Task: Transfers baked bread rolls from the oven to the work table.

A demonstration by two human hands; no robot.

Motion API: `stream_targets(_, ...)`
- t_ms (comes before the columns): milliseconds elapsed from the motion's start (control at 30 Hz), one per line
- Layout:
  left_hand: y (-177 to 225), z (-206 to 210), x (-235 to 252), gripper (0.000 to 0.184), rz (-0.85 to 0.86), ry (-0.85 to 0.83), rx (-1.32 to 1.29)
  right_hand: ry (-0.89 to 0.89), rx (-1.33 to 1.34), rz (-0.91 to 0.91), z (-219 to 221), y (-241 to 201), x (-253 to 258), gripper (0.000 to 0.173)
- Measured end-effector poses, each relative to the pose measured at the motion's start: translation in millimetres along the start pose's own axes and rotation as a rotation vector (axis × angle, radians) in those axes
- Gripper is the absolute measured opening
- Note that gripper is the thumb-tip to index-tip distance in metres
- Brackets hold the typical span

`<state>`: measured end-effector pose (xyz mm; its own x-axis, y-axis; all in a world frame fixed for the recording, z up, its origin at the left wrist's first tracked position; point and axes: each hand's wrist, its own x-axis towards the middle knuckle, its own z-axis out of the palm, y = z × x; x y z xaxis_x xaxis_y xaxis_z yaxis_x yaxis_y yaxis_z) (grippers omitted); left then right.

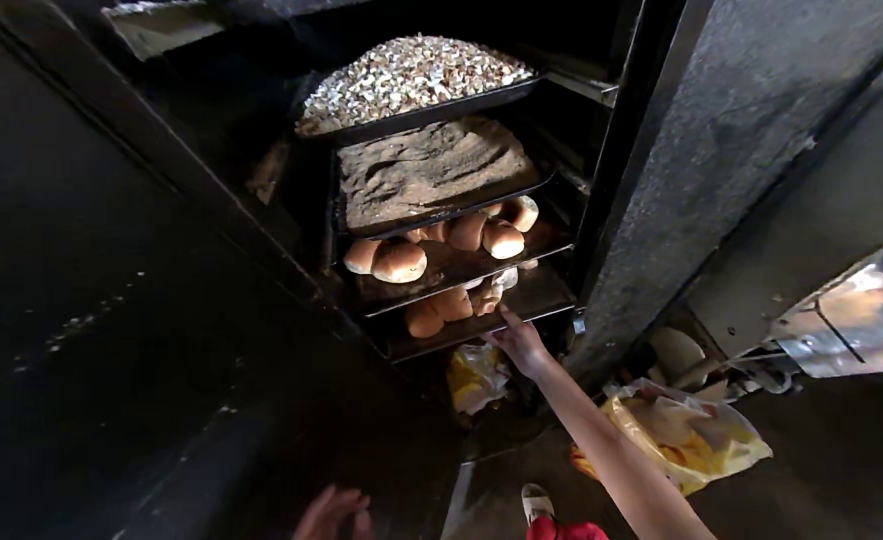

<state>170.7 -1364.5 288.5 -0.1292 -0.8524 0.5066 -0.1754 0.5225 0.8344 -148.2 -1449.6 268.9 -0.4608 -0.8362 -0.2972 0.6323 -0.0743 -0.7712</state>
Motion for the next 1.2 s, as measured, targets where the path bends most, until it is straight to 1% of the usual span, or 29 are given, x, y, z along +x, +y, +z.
stream_targets(67,-13,6,3,0.049,-0.102,-0.086,0.001,0.002,0.018,0.021,1,-2,-2,0.033)
stream_targets(100,-18,8,6,0.050,-0.138,-0.129,0.026,0.006,0.029,0.030,1,-3,-2,0.033)
stream_targets(200,-37,0,15,0.041,-0.180,-0.202,0.128,0.006,0.044,0.039,2,-6,-2,0.033)
stream_targets(267,-50,-11,17,0.039,-0.196,-0.195,0.169,-0.005,0.023,0.038,0,-4,-2,0.034)
stream_targets(333,-50,-16,20,0.041,-0.205,-0.209,0.191,-0.007,-0.010,0.038,0,-4,-3,0.038)
stream_targets(500,-59,-11,21,0.035,-0.159,-0.202,0.364,0.028,0.005,0.091,2,-6,-10,0.037)
stream_targets(600,-66,-13,25,0.036,-0.179,-0.171,0.346,0.073,0.006,0.116,4,-7,-12,0.039)
stream_targets(733,-75,-13,36,0.038,-0.173,-0.138,0.356,0.060,0.008,0.108,1,-4,-12,0.037)
stream_targets(933,-86,-20,59,0.036,-0.176,-0.176,0.400,0.091,0.035,0.110,-2,-2,-17,0.036)
stream_targets(1000,-89,-23,67,0.036,-0.181,-0.186,0.400,0.112,0.030,0.093,0,-1,-21,0.034)
stream_targets(1100,-87,-26,65,0.033,-0.196,-0.216,0.327,0.141,0.029,0.065,-7,7,-44,0.033)
stream_targets(1167,-84,-24,59,0.036,-0.228,-0.310,0.189,0.145,0.032,0.026,-13,12,-60,0.033)
stream_targets(1200,-85,-22,55,0.041,-0.269,-0.379,0.087,0.164,0.033,0.004,-14,13,-68,0.032)
